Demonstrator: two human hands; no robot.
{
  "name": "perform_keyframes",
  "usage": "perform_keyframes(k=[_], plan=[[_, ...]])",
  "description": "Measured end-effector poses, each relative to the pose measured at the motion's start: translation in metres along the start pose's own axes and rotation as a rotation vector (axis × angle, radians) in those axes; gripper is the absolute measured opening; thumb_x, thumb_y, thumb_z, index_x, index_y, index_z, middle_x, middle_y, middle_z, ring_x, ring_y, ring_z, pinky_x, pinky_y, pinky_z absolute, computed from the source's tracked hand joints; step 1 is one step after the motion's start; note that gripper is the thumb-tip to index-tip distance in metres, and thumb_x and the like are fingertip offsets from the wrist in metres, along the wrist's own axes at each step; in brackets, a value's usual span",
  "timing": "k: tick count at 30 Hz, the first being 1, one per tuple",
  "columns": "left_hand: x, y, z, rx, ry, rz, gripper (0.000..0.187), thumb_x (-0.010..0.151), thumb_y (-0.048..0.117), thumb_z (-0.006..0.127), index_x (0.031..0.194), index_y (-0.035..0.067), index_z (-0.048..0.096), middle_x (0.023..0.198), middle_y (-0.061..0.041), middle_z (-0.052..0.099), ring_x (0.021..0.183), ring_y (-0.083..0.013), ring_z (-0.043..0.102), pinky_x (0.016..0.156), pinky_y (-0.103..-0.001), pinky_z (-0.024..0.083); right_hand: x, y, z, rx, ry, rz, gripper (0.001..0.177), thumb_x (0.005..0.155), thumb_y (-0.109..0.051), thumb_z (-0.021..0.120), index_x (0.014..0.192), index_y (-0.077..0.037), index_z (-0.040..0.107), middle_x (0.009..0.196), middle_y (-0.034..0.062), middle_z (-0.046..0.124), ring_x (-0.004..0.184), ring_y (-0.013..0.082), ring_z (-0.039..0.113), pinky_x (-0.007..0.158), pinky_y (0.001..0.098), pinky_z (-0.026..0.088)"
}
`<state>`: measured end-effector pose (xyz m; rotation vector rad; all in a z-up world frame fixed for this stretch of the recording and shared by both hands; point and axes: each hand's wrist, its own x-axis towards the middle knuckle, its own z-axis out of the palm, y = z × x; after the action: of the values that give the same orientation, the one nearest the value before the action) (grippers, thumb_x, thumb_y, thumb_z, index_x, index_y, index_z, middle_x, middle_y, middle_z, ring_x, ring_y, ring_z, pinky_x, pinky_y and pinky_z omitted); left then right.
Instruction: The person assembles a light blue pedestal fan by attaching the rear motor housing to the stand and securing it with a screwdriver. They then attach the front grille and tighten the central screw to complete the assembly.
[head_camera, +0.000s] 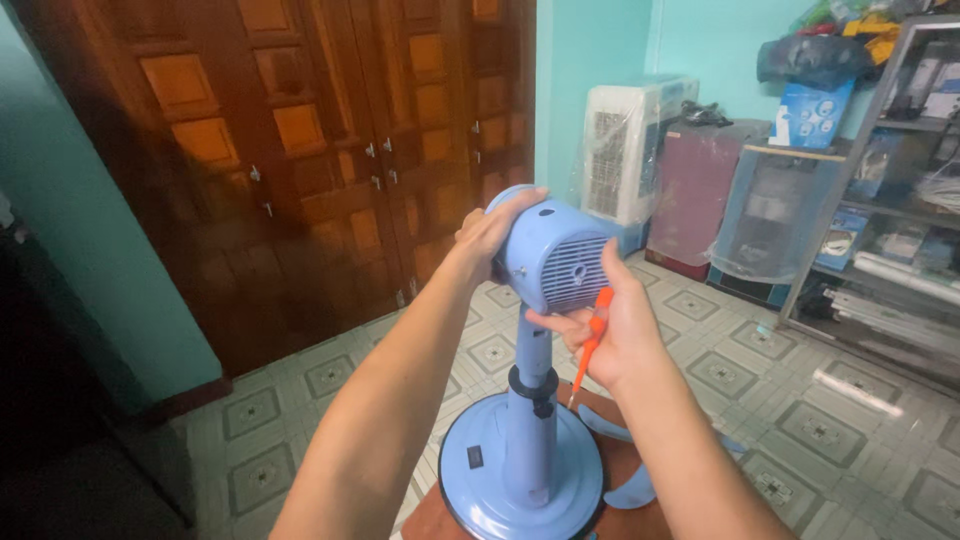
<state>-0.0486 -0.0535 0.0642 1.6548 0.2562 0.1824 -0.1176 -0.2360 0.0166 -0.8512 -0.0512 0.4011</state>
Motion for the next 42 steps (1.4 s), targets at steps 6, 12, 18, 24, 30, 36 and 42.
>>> perform_keyframes(k=[6,12,18,24,30,36,42], plan=[[-0.049,0.004,0.014,0.084,0.103,0.081,0.128,0.044,0.064,0.084,0.139,-0.012,0.044,0.137,-0.028,0.053,0.108,-0.0401,0.074,0.075,-0.058,0.065,-0.048,0.006,-0.006,0.126,0.067,-0.041,0.098,0.084,-0.078,0.050,0.147,-0.003,0.043,0.131,0.0312,0.061,0.120,0.0644,0.059,0.036,0.0181,0.029],[-0.102,-0.012,0.045,0.247,0.211,0.296,0.123,0.047,0.072,0.084,0.134,-0.008,0.048,0.138,-0.024,0.042,0.130,-0.0387,0.048,0.096,-0.049,0.054,-0.090,0.024,-0.047,0.346,0.070,0.024,0.103,0.089,-0.082,0.038,0.148,0.002,0.041,0.134,0.0296,0.061,0.124,0.0558,0.060,0.043,0.0213,0.035],[-0.147,-0.026,0.063,0.327,0.248,0.437,0.116,0.048,0.072,0.085,0.122,-0.010,0.052,0.129,-0.022,0.044,0.126,-0.0372,0.046,0.100,-0.049,0.050,-0.122,0.036,-0.072,0.360,0.105,0.077,0.086,0.095,-0.072,0.033,0.142,-0.002,0.049,0.135,0.0218,0.061,0.121,0.0471,0.063,0.049,0.0263,0.038],[-0.202,-0.046,0.085,0.361,0.284,0.583,0.098,0.050,0.068,0.088,0.109,-0.003,0.056,0.121,-0.020,0.044,0.120,-0.0351,0.045,0.101,-0.048,0.046,-0.185,0.035,-0.080,0.466,0.148,0.146,0.070,0.096,-0.058,0.036,0.139,-0.004,0.050,0.134,0.0206,0.060,0.124,0.0423,0.058,0.092,0.0573,0.051],[-0.257,-0.064,0.104,0.369,0.287,0.705,0.091,0.051,0.062,0.091,0.107,0.000,0.054,0.116,-0.017,0.042,0.116,-0.0331,0.044,0.101,-0.046,0.044,-0.224,0.062,-0.126,0.479,0.274,0.115,0.041,0.106,-0.035,0.034,0.134,-0.010,0.050,0.136,0.0194,0.055,0.131,0.0434,0.055,0.106,0.0666,0.046],[-0.312,-0.085,0.116,0.332,0.252,0.807,0.093,0.052,0.058,0.094,0.112,-0.001,0.053,0.116,-0.017,0.042,0.118,-0.0334,0.043,0.104,-0.046,0.041,-0.225,0.075,-0.173,0.459,0.215,0.104,0.035,0.103,-0.029,0.039,0.124,-0.012,0.061,0.124,0.0124,0.065,0.114,0.0333,0.062,0.092,0.0596,0.052],[-0.350,-0.098,0.126,0.356,0.201,0.811,0.094,0.051,0.054,0.094,0.118,0.001,0.055,0.117,-0.017,0.043,0.118,-0.0327,0.042,0.104,-0.046,0.041,-0.257,0.093,-0.187,0.430,0.300,0.098,0.035,0.103,-0.035,0.042,0.122,-0.016,0.064,0.120,0.0086,0.068,0.106,0.0284,0.066,0.083,0.0524,0.055]])
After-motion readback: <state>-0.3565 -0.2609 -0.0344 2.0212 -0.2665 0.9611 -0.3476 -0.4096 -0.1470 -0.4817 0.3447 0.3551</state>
